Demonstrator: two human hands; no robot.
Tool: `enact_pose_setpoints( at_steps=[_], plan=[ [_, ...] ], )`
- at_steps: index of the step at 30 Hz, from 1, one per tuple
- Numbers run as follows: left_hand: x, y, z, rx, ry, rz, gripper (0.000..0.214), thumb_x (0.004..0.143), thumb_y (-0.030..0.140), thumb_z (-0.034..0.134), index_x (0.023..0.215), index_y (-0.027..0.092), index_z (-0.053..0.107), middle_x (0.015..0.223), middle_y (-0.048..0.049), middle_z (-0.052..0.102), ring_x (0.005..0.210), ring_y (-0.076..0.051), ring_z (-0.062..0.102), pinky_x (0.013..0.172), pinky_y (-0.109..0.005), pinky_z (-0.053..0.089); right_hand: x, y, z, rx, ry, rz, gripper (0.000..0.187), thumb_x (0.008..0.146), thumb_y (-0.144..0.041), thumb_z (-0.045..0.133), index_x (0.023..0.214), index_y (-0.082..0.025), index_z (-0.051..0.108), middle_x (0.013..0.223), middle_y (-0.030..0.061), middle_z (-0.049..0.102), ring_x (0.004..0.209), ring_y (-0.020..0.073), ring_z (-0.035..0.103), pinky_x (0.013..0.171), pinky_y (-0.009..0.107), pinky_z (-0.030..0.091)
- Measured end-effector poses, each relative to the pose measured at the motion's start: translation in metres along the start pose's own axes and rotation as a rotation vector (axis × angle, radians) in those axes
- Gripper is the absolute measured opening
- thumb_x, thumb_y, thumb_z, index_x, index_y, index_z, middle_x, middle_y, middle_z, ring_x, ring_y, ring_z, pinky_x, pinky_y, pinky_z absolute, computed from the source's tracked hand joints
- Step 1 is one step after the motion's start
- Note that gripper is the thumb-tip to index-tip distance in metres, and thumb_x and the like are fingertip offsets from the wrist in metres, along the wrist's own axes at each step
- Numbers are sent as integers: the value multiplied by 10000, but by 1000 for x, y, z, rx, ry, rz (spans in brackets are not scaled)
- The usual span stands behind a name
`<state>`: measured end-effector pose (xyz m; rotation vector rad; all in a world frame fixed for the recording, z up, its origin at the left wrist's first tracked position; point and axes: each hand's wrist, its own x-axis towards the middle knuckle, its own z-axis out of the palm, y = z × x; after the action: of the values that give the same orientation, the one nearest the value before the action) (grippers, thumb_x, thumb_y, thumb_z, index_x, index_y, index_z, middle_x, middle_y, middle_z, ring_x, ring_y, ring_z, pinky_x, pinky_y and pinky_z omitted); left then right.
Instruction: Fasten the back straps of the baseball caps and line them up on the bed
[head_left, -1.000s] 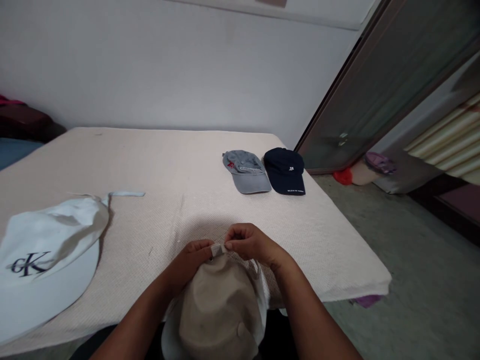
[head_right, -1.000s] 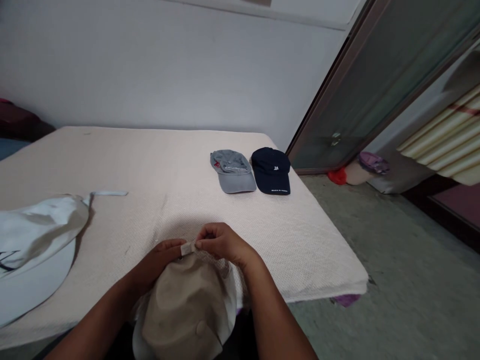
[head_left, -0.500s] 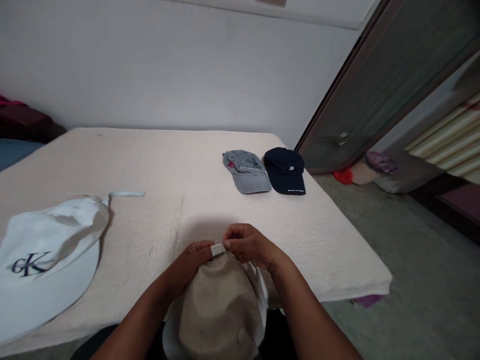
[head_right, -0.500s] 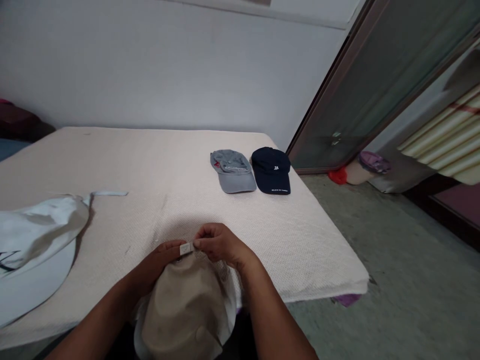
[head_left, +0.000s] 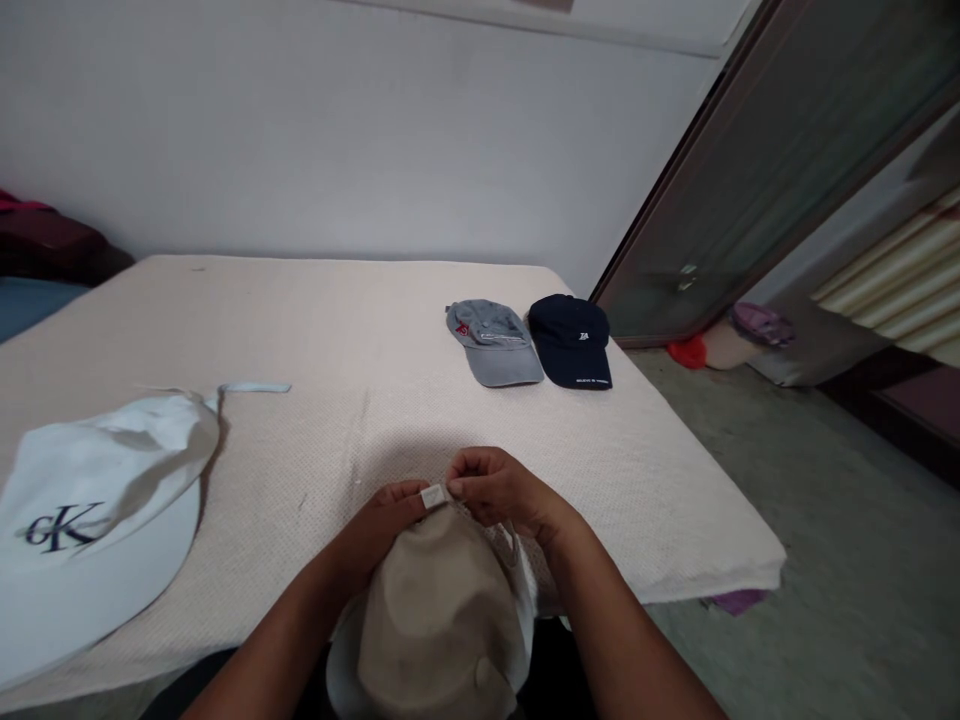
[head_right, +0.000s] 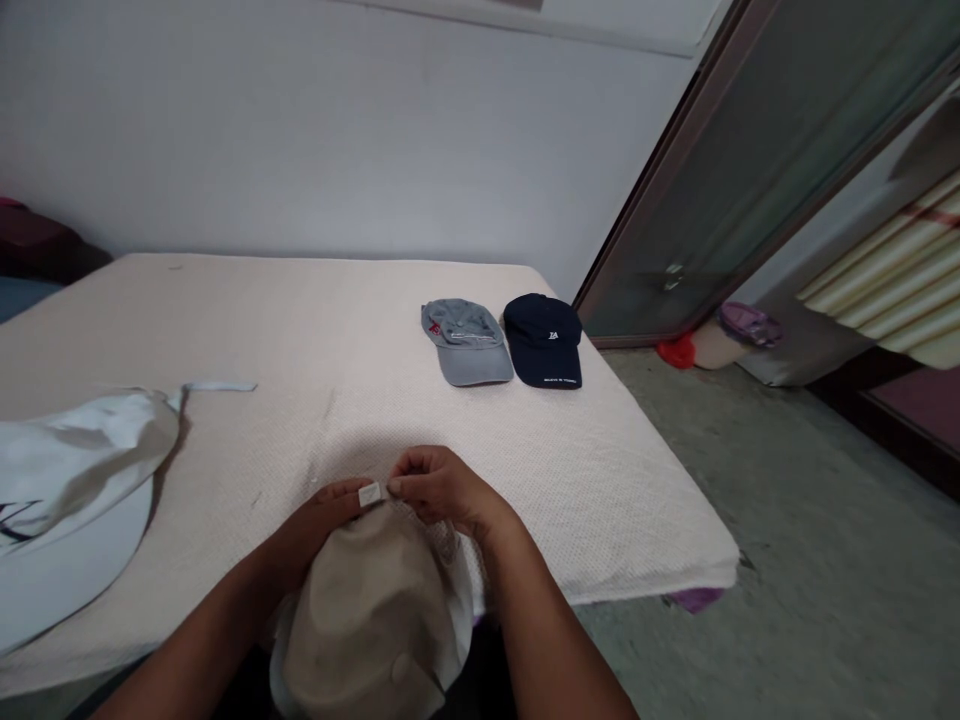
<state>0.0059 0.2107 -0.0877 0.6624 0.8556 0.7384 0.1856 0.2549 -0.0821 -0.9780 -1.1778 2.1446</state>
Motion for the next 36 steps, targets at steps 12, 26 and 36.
enact_pose_setpoints(
  at_steps=[12,26,36],
  plan=[
    [-3,7,6,36,1,-33,225,740,366,636,759,144,670,652,-32,623,551,-122,502,559,-244,366,-2,-3,-2,100,-102,-1,156,710,-239,666,751,-159,539,457,-95,388,336,15,235,336,170,127],
    [-4,5,2,-57,15,15,264,710,385,665,782,132,641,662,-37,594,562,-124,506,558,-242,393,2,0,1,69,-79,11,184,698,-262,678,780,-161,547,467,-96,389,348,17,251,324,159,145],
    [-2,4,2,20,56,13,222,751,364,616,760,144,642,688,-42,617,600,-147,519,591,-259,390,3,-1,6,3,-42,9,183,680,-245,688,783,-156,565,481,-92,435,347,16,294,328,156,195]
  ],
)
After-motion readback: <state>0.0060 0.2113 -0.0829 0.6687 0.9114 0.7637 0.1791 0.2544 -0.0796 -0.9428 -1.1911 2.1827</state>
